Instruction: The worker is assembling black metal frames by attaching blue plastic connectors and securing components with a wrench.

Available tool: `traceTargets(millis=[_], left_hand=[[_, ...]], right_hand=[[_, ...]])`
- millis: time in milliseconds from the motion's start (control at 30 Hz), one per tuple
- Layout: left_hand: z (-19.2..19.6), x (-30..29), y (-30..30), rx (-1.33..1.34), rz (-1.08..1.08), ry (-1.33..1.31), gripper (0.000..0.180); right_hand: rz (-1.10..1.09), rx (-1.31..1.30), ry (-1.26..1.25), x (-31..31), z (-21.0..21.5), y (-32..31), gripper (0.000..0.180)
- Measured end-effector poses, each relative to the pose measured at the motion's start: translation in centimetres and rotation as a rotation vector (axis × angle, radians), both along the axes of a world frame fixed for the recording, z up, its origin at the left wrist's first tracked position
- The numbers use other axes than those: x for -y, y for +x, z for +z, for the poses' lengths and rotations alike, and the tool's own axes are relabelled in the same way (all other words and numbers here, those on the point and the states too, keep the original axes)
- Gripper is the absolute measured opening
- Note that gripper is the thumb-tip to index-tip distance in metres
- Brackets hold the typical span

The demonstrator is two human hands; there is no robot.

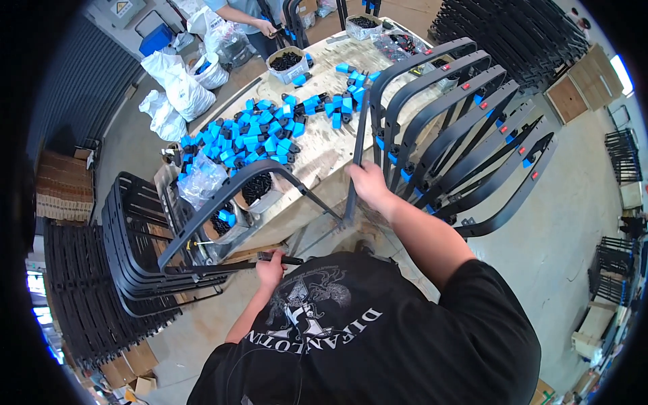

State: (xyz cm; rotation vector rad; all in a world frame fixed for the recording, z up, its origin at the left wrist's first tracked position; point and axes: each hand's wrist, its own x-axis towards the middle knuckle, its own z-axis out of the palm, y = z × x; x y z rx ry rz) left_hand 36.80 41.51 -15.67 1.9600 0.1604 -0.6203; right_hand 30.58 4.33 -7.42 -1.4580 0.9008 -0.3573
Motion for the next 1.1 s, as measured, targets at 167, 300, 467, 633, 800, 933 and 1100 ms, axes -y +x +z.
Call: traceTargets(millis=[167, 300, 467, 633, 800, 933, 1100], left_hand=[[1.5, -2.0, 1.1, 0.127, -0.004, -0.111, 0.016], [2.0, -6.9, 0.2, 0.045, 0.128, -0.015, 0.019], [1.7, -12.8, 1.1, -0.007, 0.188, 0.065, 0.021], [0.3, -16.5, 1.9, 0.035, 0.244, -0.106, 0.023], [-1.2, -18.0, 4.6, 0.251, 0.123, 0.187, 0.027], [0.4, -17.8, 8.9, 0.404, 0.097, 0.427, 0.034], [1.3, -17.7, 15.4, -0.143, 0.139, -0.067, 0.045]], right_hand=[[-0.236, -0.405, -0.417, 4.1, -6.9, 10.6, 0.051], [-0.156, -0.606, -0.291, 5.1, -8.9, 14.8, 0.057], [0.041, -0.580, -0.366, 5.2, -14.3, 14.5, 0.055], [-0.182, -0.259, -0.273, -1.8, -17.2, 7.0, 0.042], [0.355, -0.498, -0.425, -10.5, -16.7, -2.4, 0.045], [0.635, -0.636, -0.351, -12.2, -15.2, -7.0, 0.046], [0.469, -0.738, -0.316, -10.3, -14.0, -10.1, 0.044]])
